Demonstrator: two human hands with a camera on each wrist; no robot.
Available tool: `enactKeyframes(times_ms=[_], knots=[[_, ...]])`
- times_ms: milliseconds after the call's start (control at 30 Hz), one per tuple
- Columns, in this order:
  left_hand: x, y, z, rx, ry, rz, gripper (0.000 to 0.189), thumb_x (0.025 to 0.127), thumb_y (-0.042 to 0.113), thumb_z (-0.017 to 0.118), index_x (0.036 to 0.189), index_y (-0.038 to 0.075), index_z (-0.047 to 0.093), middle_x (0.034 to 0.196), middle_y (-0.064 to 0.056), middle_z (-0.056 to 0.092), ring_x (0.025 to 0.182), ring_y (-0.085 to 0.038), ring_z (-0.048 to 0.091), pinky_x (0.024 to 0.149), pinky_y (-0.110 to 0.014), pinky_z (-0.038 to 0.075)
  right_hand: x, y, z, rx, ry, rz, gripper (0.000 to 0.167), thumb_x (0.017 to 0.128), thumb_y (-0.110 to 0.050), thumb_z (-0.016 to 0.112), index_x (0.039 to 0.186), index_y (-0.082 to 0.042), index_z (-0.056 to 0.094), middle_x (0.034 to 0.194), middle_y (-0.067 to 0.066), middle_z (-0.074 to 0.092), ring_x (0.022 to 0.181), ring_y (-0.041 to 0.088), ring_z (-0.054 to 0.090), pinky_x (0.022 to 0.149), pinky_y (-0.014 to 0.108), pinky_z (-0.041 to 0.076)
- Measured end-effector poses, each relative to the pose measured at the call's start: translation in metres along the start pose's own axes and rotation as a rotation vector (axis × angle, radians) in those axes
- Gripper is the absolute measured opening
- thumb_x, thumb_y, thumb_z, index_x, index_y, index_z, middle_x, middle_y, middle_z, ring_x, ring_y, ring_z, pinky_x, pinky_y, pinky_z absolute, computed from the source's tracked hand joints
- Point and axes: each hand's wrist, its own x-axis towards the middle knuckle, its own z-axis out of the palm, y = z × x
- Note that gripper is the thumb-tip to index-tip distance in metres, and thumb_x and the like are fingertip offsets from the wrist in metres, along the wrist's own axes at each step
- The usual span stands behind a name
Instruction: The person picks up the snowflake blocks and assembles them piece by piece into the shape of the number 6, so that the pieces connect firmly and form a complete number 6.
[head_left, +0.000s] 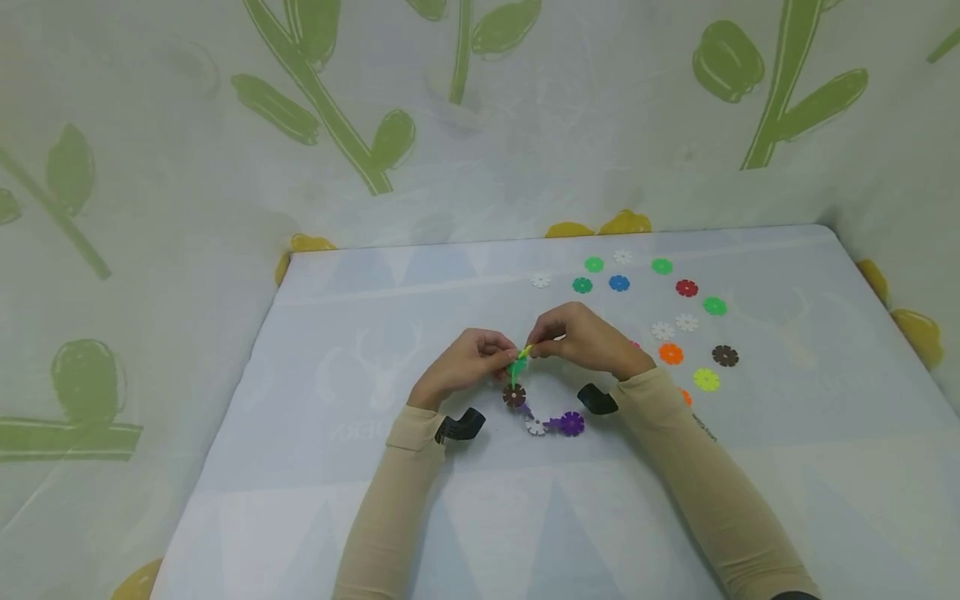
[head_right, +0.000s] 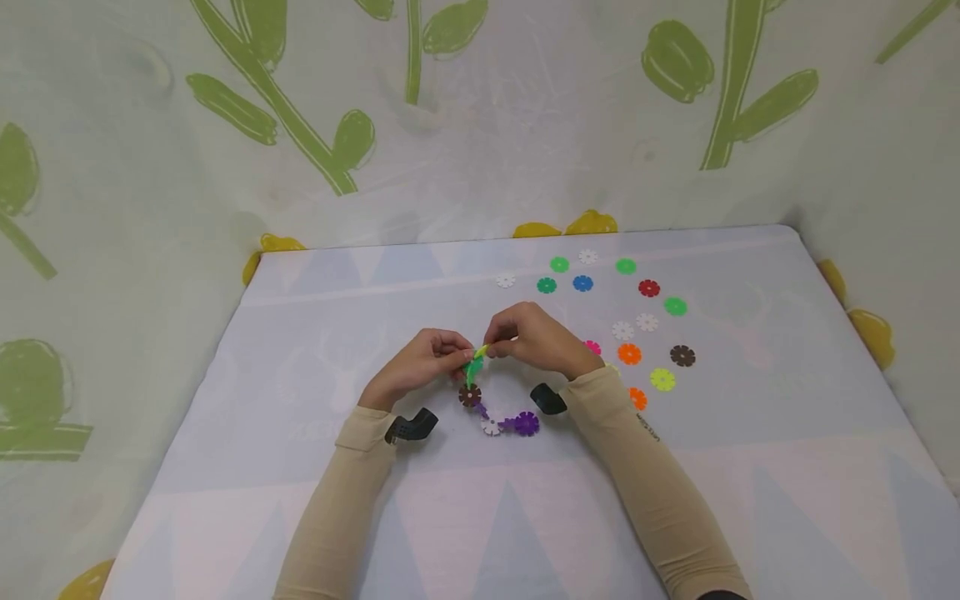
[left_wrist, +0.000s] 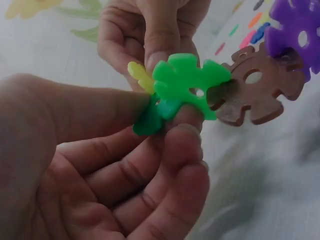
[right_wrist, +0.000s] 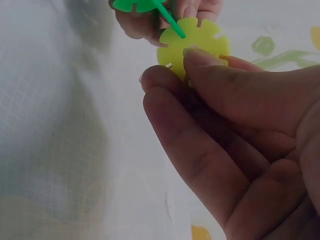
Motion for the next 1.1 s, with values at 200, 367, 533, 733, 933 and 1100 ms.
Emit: enactKeyframes(times_ms=[200, 367, 533, 733, 933, 1100], knots=[[0.001, -0.003, 0.000, 0.060, -0.018, -0.007, 0.035, 0.108, 0.030, 0.057, 0.123, 0.002, 0.071, 0.110, -0.012, 0.075, 0.089, -0.014, 0.066, 0.079, -0.028, 0.056, 0.000, 0.005, 0.001, 0.029, -0.008, -0.026, 0.009, 0.092, -0.006, 0.077, 0.098, -0.012, 0.079, 0.099, 0.003, 0.079, 0.093, 0.018, 0.071, 0.089, 0.038, 0.060], [0.002, -0.004, 0.001, 0.084, -0.017, 0.006, 0.041, 0.106, 0.036, 0.058, 0.132, 0.007, 0.069, 0.125, -0.009, 0.074, 0.101, -0.014, 0.067, 0.093, -0.034, 0.055, 0.000, 0.006, 0.001, 0.041, -0.003, -0.036, 0.011, 0.092, -0.004, 0.076, 0.101, -0.010, 0.077, 0.103, 0.005, 0.077, 0.100, 0.021, 0.075, 0.094, 0.043, 0.061], [0.002, -0.002, 0.002, 0.072, 0.003, 0.032, 0.039, 0.105, 0.033, 0.060, 0.130, 0.005, 0.070, 0.122, -0.010, 0.075, 0.093, -0.015, 0.069, 0.092, -0.033, 0.053, -0.001, 0.006, -0.003, 0.011, 0.013, -0.022, 0.012, 0.093, -0.007, 0.076, 0.105, -0.010, 0.078, 0.105, 0.005, 0.078, 0.100, 0.021, 0.075, 0.092, 0.042, 0.061], [0.002, 0.001, 0.002, 0.075, 0.020, 0.021, 0.038, 0.104, 0.034, 0.062, 0.128, 0.005, 0.072, 0.119, -0.011, 0.076, 0.092, -0.014, 0.067, 0.086, -0.029, 0.053, -0.009, 0.012, -0.025, -0.022, 0.133, 0.011, 0.018, 0.097, -0.012, 0.073, 0.112, -0.003, 0.075, 0.107, 0.008, 0.077, 0.100, 0.024, 0.074, 0.094, 0.045, 0.060], [0.000, 0.000, 0.001, 0.069, 0.019, -0.020, 0.040, 0.104, 0.037, 0.062, 0.129, 0.007, 0.071, 0.122, -0.009, 0.075, 0.098, -0.014, 0.067, 0.088, -0.030, 0.054, -0.031, 0.017, -0.060, -0.025, 0.343, 0.131, 0.025, 0.102, -0.024, 0.068, 0.116, -0.004, 0.074, 0.105, 0.012, 0.077, 0.099, 0.033, 0.071, 0.089, 0.032, 0.057], [-0.001, -0.001, 0.002, 0.038, -0.010, -0.034, 0.041, 0.104, 0.036, 0.061, 0.133, 0.008, 0.069, 0.128, -0.010, 0.073, 0.100, -0.015, 0.066, 0.088, -0.029, 0.053, -0.066, 0.033, -0.093, -0.017, 0.538, 0.228, 0.036, 0.102, -0.036, 0.066, 0.120, -0.006, 0.072, 0.107, 0.008, 0.077, 0.089, 0.009, 0.070, 0.080, 0.016, 0.055]])
